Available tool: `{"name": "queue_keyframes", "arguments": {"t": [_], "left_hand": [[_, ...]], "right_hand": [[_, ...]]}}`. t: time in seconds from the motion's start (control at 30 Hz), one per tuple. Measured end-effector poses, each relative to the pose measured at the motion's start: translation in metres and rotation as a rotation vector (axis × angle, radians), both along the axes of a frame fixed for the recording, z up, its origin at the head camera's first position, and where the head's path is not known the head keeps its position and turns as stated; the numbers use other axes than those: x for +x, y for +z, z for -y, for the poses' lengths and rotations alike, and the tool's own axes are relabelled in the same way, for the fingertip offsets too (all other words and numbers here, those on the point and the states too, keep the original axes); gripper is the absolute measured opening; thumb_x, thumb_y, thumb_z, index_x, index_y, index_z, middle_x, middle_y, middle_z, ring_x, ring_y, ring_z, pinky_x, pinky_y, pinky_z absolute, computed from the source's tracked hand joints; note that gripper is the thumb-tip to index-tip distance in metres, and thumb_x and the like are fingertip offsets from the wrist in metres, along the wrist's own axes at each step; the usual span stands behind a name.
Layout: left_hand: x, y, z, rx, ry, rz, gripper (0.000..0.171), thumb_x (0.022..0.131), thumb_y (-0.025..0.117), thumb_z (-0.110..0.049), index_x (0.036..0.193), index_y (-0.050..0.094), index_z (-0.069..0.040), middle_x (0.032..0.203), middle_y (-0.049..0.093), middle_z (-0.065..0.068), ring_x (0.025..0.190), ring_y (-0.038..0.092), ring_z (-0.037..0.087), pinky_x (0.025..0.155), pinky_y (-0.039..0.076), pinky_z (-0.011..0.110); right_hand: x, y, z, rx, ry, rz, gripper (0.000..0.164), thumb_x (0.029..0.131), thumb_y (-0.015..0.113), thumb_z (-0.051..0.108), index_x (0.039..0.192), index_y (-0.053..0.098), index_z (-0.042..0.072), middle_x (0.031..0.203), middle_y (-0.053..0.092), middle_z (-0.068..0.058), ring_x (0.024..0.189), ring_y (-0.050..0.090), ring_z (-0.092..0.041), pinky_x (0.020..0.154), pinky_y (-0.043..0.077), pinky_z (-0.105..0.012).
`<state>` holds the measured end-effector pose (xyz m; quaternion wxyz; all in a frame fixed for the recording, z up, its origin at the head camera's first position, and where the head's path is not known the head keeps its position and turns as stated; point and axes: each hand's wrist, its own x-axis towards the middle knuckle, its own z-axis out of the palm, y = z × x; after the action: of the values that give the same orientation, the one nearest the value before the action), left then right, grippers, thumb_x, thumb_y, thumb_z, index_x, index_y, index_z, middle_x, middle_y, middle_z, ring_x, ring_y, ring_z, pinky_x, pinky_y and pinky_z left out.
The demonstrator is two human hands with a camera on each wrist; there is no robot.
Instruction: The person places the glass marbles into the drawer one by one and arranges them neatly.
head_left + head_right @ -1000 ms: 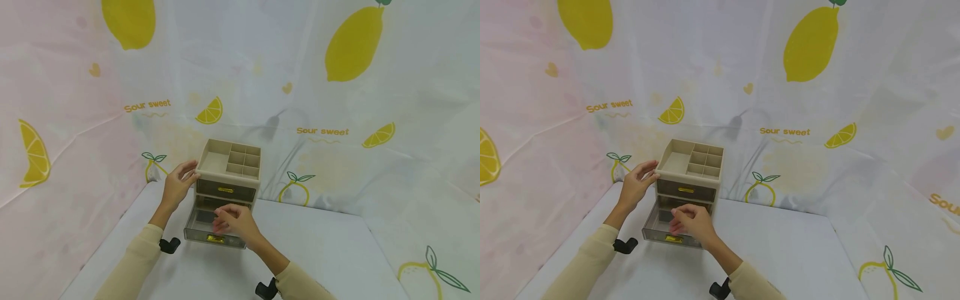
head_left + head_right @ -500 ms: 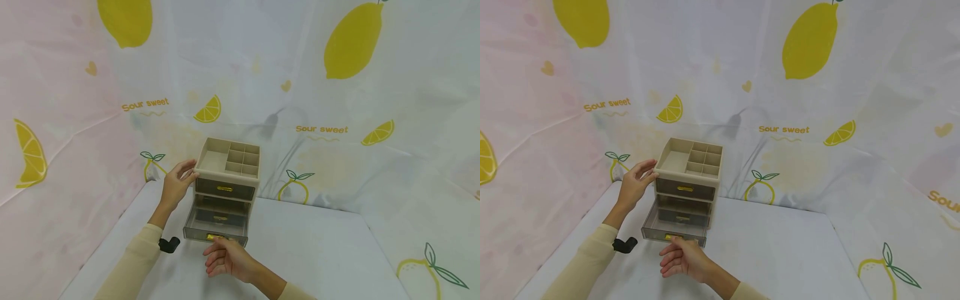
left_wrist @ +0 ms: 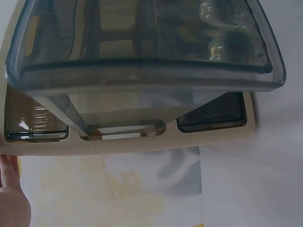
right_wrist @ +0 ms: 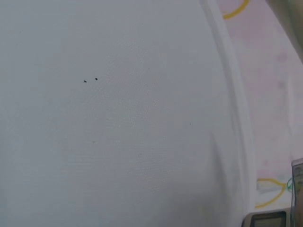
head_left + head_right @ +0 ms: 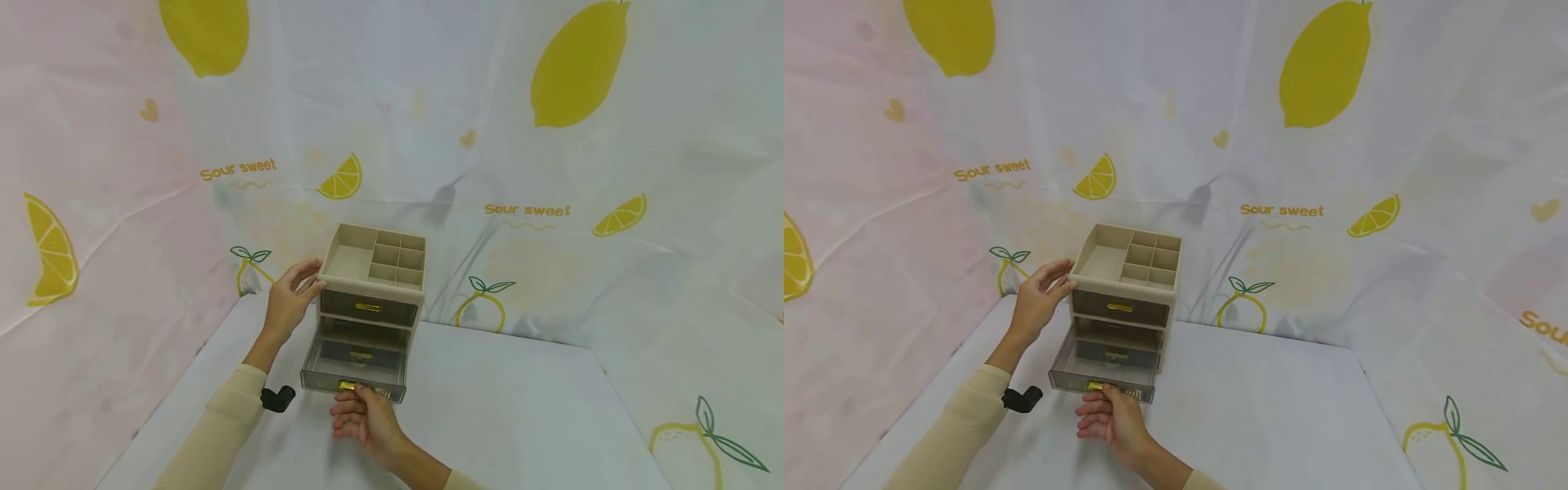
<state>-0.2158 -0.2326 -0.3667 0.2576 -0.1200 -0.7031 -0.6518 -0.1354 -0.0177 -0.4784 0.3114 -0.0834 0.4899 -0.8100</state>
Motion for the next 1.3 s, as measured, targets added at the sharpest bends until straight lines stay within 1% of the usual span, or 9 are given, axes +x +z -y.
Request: {"name": "queue_keyframes", "arguments": {"t": [0.1,0.23,0.4,0.5,0.7,0.8,0.9,1.07,1.3], "left_hand": [[0.0,0.0,0.0,-0.001,0.0,-0.005,0.048,0.089,0.067,0.006,0.132,0.049,0.015,0.135,0.051,0.03,0.129,0.046,0.04,0.107,0.044,0.031],[0.0,0.0,0.0,-0.008,0.006,-0.012,0.048,0.088,0.067,0.006,0.132,0.049,0.015,0.134,0.051,0.03,0.129,0.046,0.041,0.106,0.045,0.031],[-0.001,0.0,-0.001,0.005,0.008,-0.003,0.048,0.089,0.067,0.005,0.132,0.05,0.014,0.134,0.052,0.028,0.129,0.047,0.039,0.106,0.045,0.029],[-0.001,-0.001,-0.002,0.016,0.008,0.008,0.048,0.089,0.068,0.004,0.132,0.05,0.013,0.134,0.053,0.027,0.129,0.048,0.037,0.107,0.044,0.03],[-0.006,-0.006,-0.001,0.014,0.012,0.004,0.048,0.089,0.068,0.004,0.132,0.05,0.012,0.134,0.053,0.026,0.129,0.048,0.036,0.107,0.044,0.032],[-0.012,-0.014,0.003,0.01,0.023,-0.009,0.048,0.089,0.069,0.0,0.132,0.052,0.01,0.134,0.054,0.024,0.129,0.049,0.034,0.106,0.045,0.028],[-0.019,-0.021,0.007,0.017,0.027,-0.026,0.048,0.088,0.071,-0.003,0.132,0.053,0.006,0.134,0.055,0.02,0.128,0.05,0.03,0.105,0.045,0.024],[-0.02,-0.022,0.008,0.016,0.032,-0.037,0.049,0.088,0.072,-0.005,0.132,0.054,0.006,0.133,0.056,0.019,0.127,0.051,0.029,0.104,0.046,0.024],[-0.021,-0.023,0.006,0.02,0.036,-0.03,0.048,0.088,0.071,-0.003,0.132,0.054,0.006,0.133,0.056,0.021,0.127,0.051,0.029,0.104,0.046,0.023]], "right_hand": [[0.001,0.002,0.001,0.005,-0.017,-0.008,0.041,0.104,0.041,0.029,0.109,0.061,-0.008,0.087,0.071,-0.006,0.069,0.066,-0.012,0.066,0.062,-0.026],[0.0,0.003,0.001,0.006,-0.014,-0.017,0.042,0.104,0.04,0.027,0.11,0.06,-0.01,0.088,0.072,-0.006,0.07,0.066,-0.012,0.065,0.062,-0.025],[-0.007,0.004,0.002,0.01,-0.034,-0.009,0.041,0.103,0.041,0.024,0.108,0.061,-0.011,0.086,0.072,-0.007,0.068,0.065,-0.012,0.064,0.062,-0.025],[-0.012,0.004,0.004,0.019,-0.051,-0.002,0.039,0.103,0.041,0.023,0.105,0.062,-0.009,0.086,0.072,-0.008,0.068,0.064,-0.013,0.064,0.062,-0.026],[-0.028,0.006,0.006,0.037,-0.095,-0.045,0.038,0.103,0.039,0.022,0.102,0.062,-0.008,0.087,0.071,-0.01,0.069,0.064,-0.014,0.065,0.062,-0.025],[-0.037,0.008,0.008,0.047,-0.113,-0.075,0.039,0.103,0.04,0.023,0.102,0.061,-0.01,0.086,0.071,-0.01,0.068,0.063,-0.014,0.065,0.062,-0.025],[-0.045,0.009,0.012,0.049,-0.135,-0.092,0.038,0.103,0.04,0.022,0.1,0.061,-0.009,0.085,0.071,-0.01,0.067,0.063,-0.014,0.065,0.062,-0.025],[-0.061,0.008,0.018,0.057,-0.184,-0.106,0.036,0.104,0.039,0.022,0.095,0.062,-0.005,0.084,0.071,-0.011,0.065,0.063,-0.014,0.062,0.062,-0.025],[-0.08,0.005,0.018,0.066,-0.194,-0.109,0.035,0.105,0.039,0.022,0.098,0.061,-0.005,0.086,0.071,-0.011,0.067,0.064,-0.013,0.064,0.062,-0.024]]}}
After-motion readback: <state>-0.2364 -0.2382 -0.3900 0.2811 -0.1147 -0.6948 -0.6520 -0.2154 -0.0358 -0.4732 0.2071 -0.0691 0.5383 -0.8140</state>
